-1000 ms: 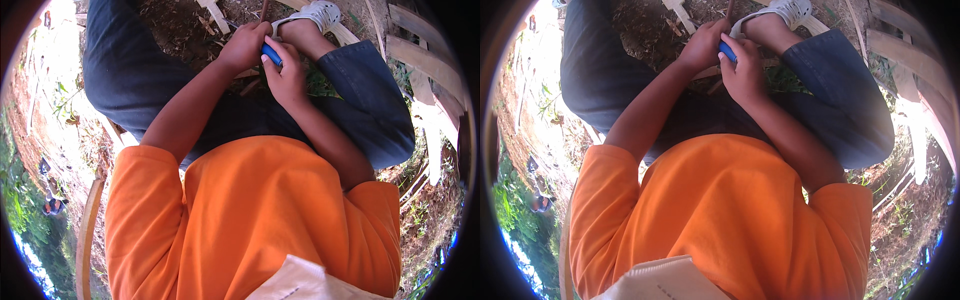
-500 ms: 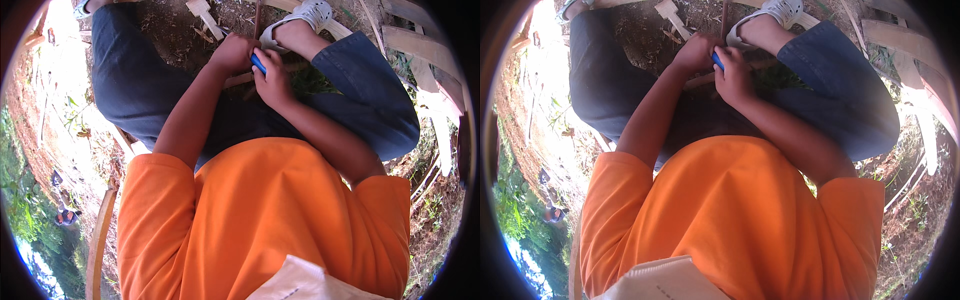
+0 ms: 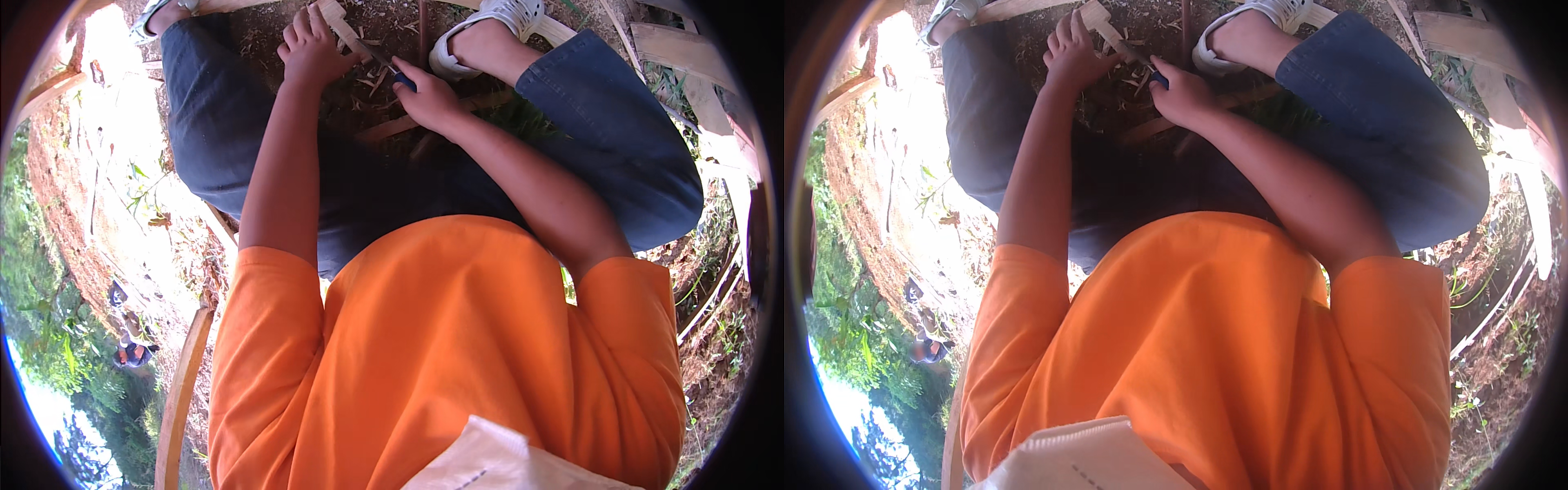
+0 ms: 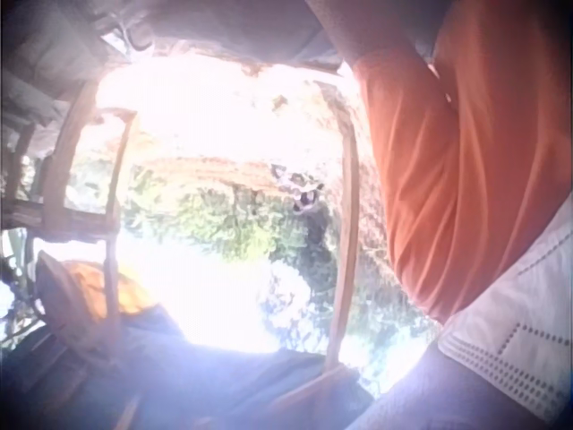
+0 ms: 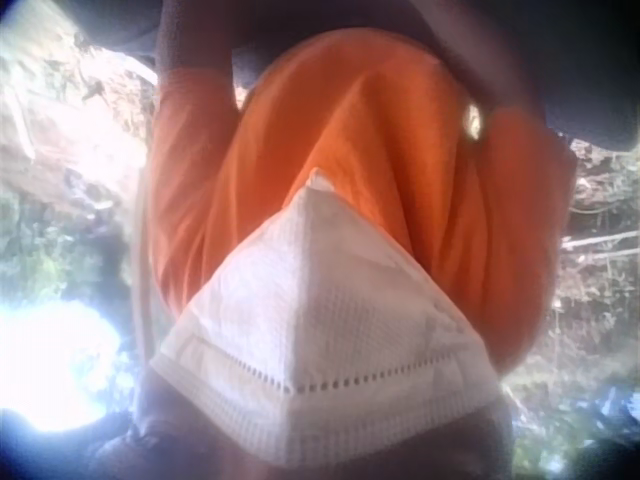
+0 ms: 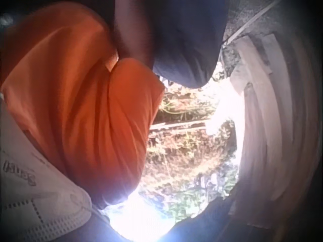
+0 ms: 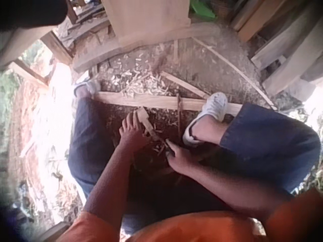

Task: The person sits cross-legged on the ground and carves a small piece of wood using a chisel and a hammer. They repeatedly strike the chisel to shape the wood, occasionally adjusting its position and clearing away wood shavings.

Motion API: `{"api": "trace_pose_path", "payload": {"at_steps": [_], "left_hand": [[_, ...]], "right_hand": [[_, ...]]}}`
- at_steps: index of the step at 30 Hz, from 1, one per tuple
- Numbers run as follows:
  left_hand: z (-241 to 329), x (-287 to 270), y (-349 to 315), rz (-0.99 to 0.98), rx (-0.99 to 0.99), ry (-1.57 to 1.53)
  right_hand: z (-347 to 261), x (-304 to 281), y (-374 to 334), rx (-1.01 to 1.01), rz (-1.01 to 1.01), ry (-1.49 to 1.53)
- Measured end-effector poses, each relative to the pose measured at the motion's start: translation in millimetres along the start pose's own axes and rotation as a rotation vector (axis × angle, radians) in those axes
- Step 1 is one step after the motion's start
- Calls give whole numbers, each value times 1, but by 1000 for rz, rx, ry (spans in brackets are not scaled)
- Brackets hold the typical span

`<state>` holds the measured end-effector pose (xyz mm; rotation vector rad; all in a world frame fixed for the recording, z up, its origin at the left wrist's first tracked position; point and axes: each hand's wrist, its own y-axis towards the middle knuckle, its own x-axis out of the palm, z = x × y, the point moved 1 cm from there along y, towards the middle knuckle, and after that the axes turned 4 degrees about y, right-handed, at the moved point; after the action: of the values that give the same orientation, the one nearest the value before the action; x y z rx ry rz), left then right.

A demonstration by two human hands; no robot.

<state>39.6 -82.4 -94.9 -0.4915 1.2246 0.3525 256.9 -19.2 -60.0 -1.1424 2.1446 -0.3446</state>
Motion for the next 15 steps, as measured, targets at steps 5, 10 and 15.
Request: {"api": "trace_pose_path", "payload": {"at_steps": [5, 10, 15], "left_hand": [[-12, -12, 17, -327, -46, 220], [-5, -5, 15, -315, -127, 135], [-13, 17, 19, -248, -72, 232]], "right_hand": [[6, 4, 4, -33, 0, 30], [-6, -12, 2, 31, -55, 49], [-5, -15, 1, 52, -54, -2]]}}
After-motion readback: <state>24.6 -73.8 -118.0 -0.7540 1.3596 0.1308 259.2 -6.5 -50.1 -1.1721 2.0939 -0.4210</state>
